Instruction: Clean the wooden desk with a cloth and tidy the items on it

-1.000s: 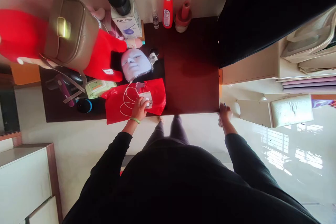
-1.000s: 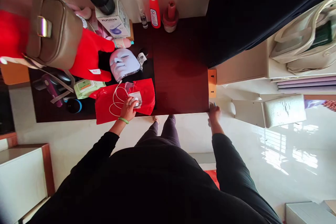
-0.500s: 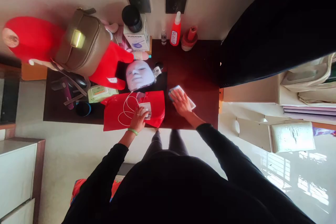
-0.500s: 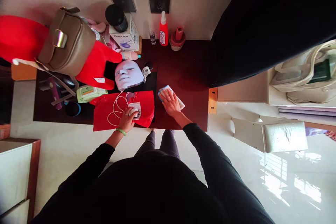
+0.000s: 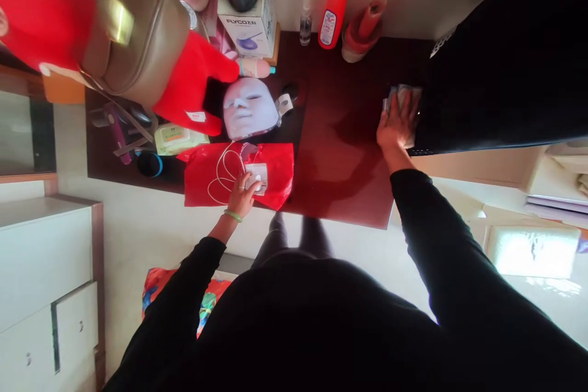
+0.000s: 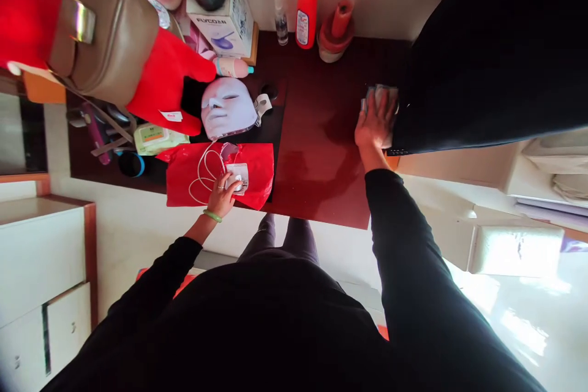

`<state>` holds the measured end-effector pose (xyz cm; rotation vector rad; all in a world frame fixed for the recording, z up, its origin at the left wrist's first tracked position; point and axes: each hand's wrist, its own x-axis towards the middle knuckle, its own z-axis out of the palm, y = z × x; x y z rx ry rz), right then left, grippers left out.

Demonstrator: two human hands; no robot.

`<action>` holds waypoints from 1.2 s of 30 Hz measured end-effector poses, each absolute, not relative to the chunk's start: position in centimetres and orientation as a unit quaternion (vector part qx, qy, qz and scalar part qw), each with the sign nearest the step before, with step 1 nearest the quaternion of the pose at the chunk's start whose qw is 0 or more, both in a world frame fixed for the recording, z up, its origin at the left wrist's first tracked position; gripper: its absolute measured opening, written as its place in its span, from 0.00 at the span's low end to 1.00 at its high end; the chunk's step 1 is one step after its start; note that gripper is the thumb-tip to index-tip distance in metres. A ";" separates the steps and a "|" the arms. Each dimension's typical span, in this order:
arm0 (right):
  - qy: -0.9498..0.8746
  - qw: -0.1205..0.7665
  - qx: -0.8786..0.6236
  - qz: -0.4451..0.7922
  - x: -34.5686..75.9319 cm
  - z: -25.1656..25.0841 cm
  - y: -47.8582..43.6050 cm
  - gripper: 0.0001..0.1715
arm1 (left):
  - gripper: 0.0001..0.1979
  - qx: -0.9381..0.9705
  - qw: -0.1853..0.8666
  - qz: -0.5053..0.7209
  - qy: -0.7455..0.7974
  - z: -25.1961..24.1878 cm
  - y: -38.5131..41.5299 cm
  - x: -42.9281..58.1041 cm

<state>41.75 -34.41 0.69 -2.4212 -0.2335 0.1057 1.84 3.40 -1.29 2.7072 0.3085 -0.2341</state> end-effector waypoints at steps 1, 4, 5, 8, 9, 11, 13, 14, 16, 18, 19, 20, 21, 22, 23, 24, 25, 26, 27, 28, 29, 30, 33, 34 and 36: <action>-0.090 0.334 -0.937 0.039 39.3 0.6 -35.0 0.41 | 0.30 0.968 0.207 -0.085 0.109 -1.3 3.6 1.9; -0.093 0.260 -0.960 0.043 30.6 0.4 -35.9 0.41 | 0.31 0.963 0.231 -0.090 0.102 -1.2 4.4 2.1; -0.088 0.235 -0.967 0.044 27.8 0.3 -36.1 0.41 | 0.32 0.962 0.240 -0.092 0.098 -1.2 4.7 2.1; -0.062 0.193 -0.978 0.050 20.8 -0.3 -35.3 0.42 | 0.32 0.959 0.257 -0.085 0.084 -1.0 5.5 1.9; -0.054 0.189 -0.979 0.051 19.1 -0.6 -34.6 0.42 | 0.31 0.960 0.260 -0.075 0.078 -0.8 5.8 1.7; -0.055 0.192 -0.978 0.057 16.4 -1.4 -32.2 0.43 | 0.30 0.961 0.265 -0.044 0.065 -0.3 6.6 1.2; -0.087 0.207 -0.972 0.067 14.4 -2.3 -28.8 0.42 | 0.29 0.963 0.266 -0.010 0.051 0.5 7.5 0.7; -0.113 0.217 -0.967 0.075 13.4 -2.8 -26.8 0.42 | 0.29 0.963 0.265 0.007 0.045 1.0 8.1 0.5; -0.173 0.241 -0.951 0.090 11.5 -3.5 -22.8 0.41 | 0.28 0.964 0.261 0.038 0.038 2.0 9.3 0.0; -0.238 0.262 -0.930 0.100 9.6 -4.1 -19.5 0.40 | 0.27 0.964 0.255 0.060 0.036 2.9 10.4 -0.4; -0.268 0.269 -0.920 0.102 8.8 -4.2 -18.3 0.39 | 0.27 0.965 0.253 0.068 0.035 3.3 10.9 -0.6; -0.297 0.272 -0.909 0.106 8.0 -4.3 -17.6 0.38 | 0.27 0.965 0.251 0.075 0.033 3.6 11.3 -0.8; -0.326 0.272 -0.898 0.112 7.4 -4.4 -17.4 0.37 | 0.27 0.964 0.250 0.083 0.029 3.9 11.6 -1.0; -0.354 0.269 -0.887 0.122 6.8 -4.4 -17.9 0.36 | 0.27 0.964 0.249 0.092 0.024 4.1 11.9 -1.3; -0.377 0.263 -0.878 0.131 6.5 -4.5 -19.0 0.36 | 0.27 0.963 0.249 0.101 0.018 4.3 12.1 -1.5; -0.391 0.255 -0.873 0.138 6.2 -4.5 -20.7 0.35 | 0.27 0.962 0.248 0.110 0.013 4.5 12.2 -1.8; -0.390 0.246 -0.876 0.140 6.1 -4.5 -23.0 0.34 | 0.27 0.962 0.246 0.121 0.010 4.7 12.3 -2.0; -0.371 0.236 -0.888 0.131 6.2 -4.6 -25.8 0.33 | 0.27 0.961 0.243 0.130 0.010 4.9 12.4 -2.2; -0.330 0.226 -0.909 0.113 6.4 -4.6 -28.7 0.32 | 0.27 0.961 0.239 0.139 0.013 5.0 12.4 -2.4; -0.275 0.214 -0.933 0.086 6.8 -4.6 -31.7 0.31 | 0.28 0.961 0.235 0.146 0.017 5.2 12.5 -2.5; -0.211 0.202 -0.955 0.053 7.5 -4.6 -34.4 0.31 | 0.28 0.960 0.234 0.153 0.021 5.4 12.5 -2.6; -0.156 0.191 -0.969 0.026 8.3 -4.6 -36.4 0.32 | 0.28 0.958 0.237 0.160 0.023 5.6 12.5 -2.7; -0.021 0.175 -0.984 -0.022 11.6 -4.4 -37.0 0.38 | 0.27 0.951 0.248 0.180 0.032 6.4 12.5 -2.8; 0.000 0.177 -0.984 -0.022 12.6 -4.3 -35.1 0.39 | 0.27 0.949 0.250 0.186 0.037 6.7 12.4 -2.9; -0.011 0.195 -0.981 -0.001 13.8 -4.2 -28.7 0.40 | 0.26 0.946 0.256 0.193 0.047 7.3 12.3 -2.9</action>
